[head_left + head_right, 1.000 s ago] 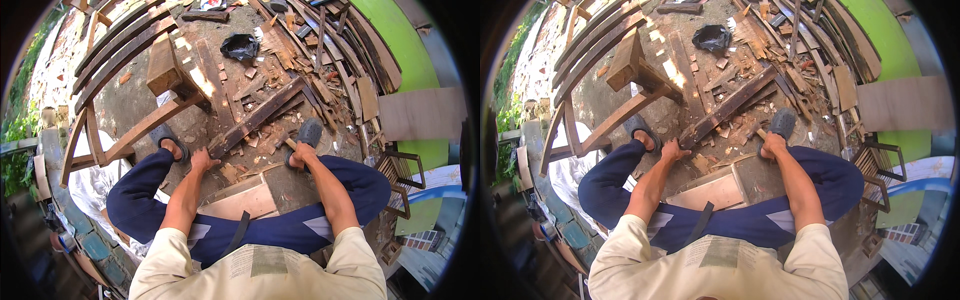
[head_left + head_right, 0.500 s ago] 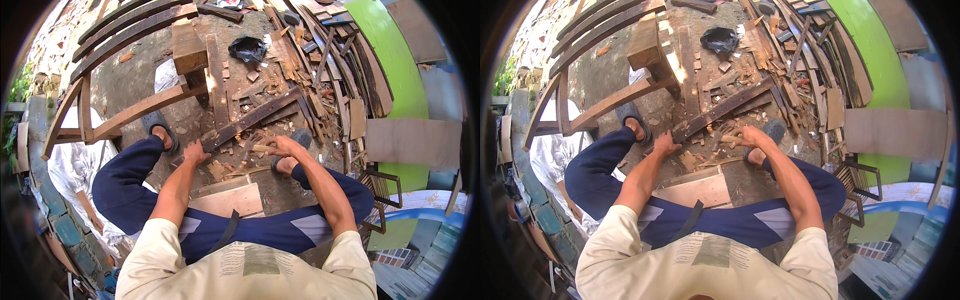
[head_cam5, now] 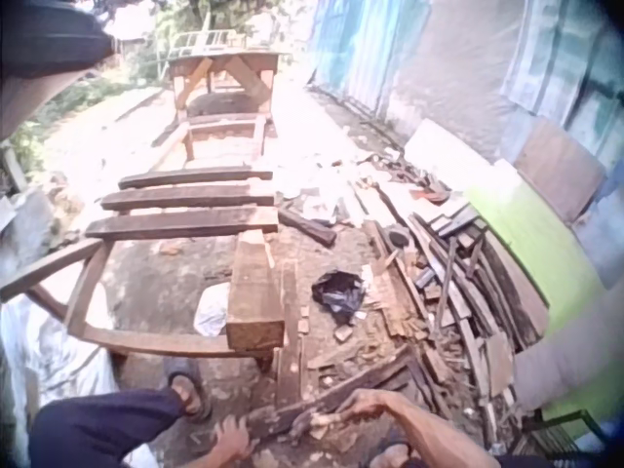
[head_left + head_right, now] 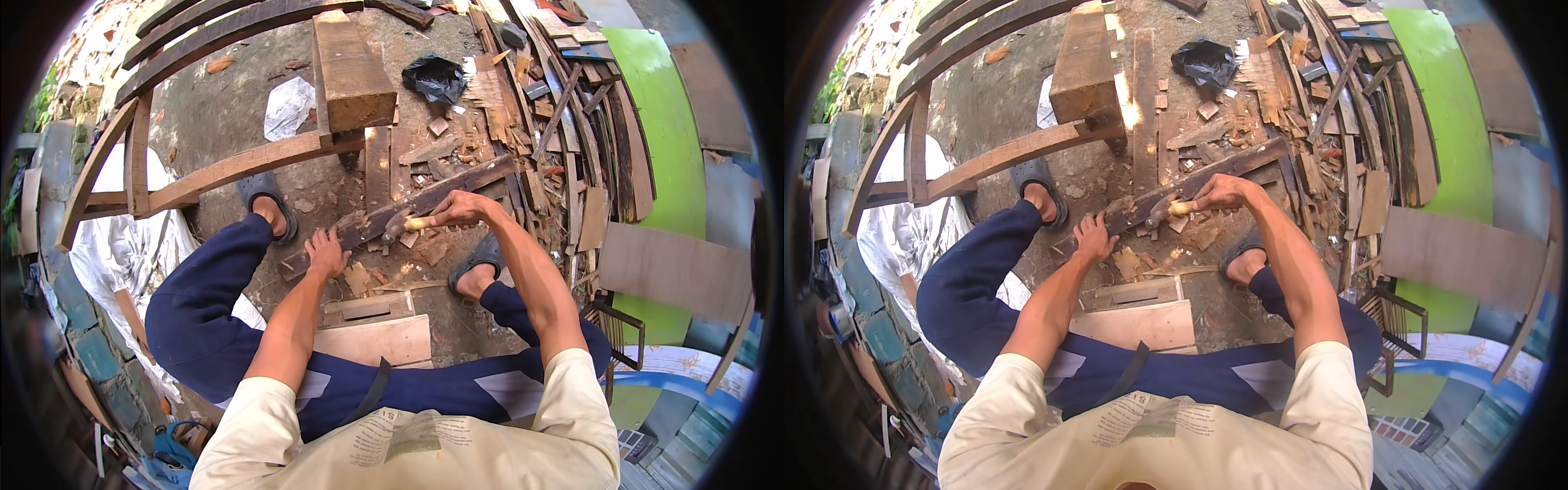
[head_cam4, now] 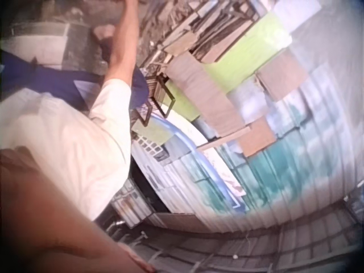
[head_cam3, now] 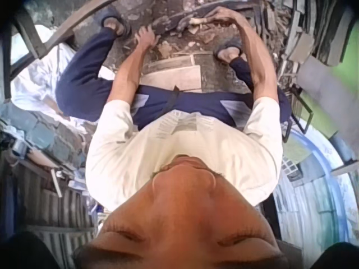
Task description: The person sits on the ground and uses a hammer to repeatedly strike a piece of wood, splitting it into smaller pieces. The person repositions the wood and continues hammering until the wood is broken apart.
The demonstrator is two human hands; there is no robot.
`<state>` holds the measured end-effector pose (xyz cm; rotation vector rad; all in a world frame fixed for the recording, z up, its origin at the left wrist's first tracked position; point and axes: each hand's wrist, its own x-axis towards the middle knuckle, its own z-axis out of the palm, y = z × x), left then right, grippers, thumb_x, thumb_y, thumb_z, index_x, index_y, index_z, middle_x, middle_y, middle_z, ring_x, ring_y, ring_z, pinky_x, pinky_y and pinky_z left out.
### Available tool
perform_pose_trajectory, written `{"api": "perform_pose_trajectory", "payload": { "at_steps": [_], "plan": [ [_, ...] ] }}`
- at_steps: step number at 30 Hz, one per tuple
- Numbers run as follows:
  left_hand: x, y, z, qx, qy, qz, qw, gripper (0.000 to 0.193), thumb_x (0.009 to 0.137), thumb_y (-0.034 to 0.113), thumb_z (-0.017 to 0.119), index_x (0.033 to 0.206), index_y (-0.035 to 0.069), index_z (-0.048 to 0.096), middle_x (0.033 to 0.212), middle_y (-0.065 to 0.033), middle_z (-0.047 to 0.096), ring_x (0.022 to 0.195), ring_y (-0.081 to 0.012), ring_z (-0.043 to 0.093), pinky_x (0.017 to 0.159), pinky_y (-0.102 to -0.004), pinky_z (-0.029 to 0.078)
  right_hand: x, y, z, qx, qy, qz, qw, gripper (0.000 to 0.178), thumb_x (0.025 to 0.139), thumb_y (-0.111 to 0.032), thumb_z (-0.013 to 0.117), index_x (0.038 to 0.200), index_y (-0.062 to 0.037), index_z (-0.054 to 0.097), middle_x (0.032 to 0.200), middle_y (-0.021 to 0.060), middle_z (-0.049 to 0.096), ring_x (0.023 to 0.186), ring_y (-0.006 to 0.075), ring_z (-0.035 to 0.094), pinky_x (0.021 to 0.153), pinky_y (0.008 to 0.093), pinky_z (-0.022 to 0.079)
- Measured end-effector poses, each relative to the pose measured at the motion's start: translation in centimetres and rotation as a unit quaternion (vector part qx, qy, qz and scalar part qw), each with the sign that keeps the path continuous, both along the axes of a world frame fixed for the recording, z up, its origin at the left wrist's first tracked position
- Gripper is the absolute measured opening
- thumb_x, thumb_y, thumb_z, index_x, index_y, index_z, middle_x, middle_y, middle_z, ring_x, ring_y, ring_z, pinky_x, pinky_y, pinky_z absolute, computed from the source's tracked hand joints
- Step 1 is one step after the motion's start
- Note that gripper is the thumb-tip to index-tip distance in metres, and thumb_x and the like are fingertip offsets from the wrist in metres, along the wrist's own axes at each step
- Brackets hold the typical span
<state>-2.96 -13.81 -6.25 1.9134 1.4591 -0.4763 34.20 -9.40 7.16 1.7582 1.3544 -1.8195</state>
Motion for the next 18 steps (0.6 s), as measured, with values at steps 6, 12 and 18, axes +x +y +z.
{"api": "perform_pose_trajectory", "payload": {
  "at_steps": [6,12,18],
  "plan": [
    [-0.2,-1.0,-0.6,0.006,-0.047,0.022,0.999,0.084,0.092,0.039,0.069,0.154,0.002,0.025,0.154,-0.0262,0.029,0.146,-0.0431,0.021,0.115,-0.0622,0.015,0.8,2.4,-0.1,-0.031,0.008,-0.007,0.999,0.037,0.083,-0.040,0.079,0.111,-0.0163,0.079,0.068,0.0022,0.068,0.055,0.0114,0.057,0.048,0.0287,0.043],
    [-0.6,-2.1,-0.9,0.046,-0.085,0.037,0.995,0.084,0.088,0.037,0.074,0.151,0.004,0.030,0.146,-0.0226,0.037,0.139,-0.0410,0.031,0.113,-0.0546,0.022,0.6,4.2,-0.1,-0.029,0.015,0.021,0.999,0.037,0.084,-0.040,0.080,0.113,-0.0174,0.079,0.068,-0.0007,0.067,0.055,0.0101,0.053,0.049,0.0292,0.039],
    [-0.5,-1.8,0.6,0.084,-0.075,0.015,0.994,0.081,0.087,0.035,0.075,0.150,0.006,0.034,0.144,-0.0203,0.040,0.138,-0.0385,0.034,0.114,-0.0544,0.023,0.9,4.2,-0.6,-0.027,0.011,0.015,0.999,0.033,0.086,-0.039,0.078,0.110,-0.0161,0.080,0.069,-0.0007,0.067,0.057,0.0096,0.056,0.050,0.0278,0.041]
  ]
}}
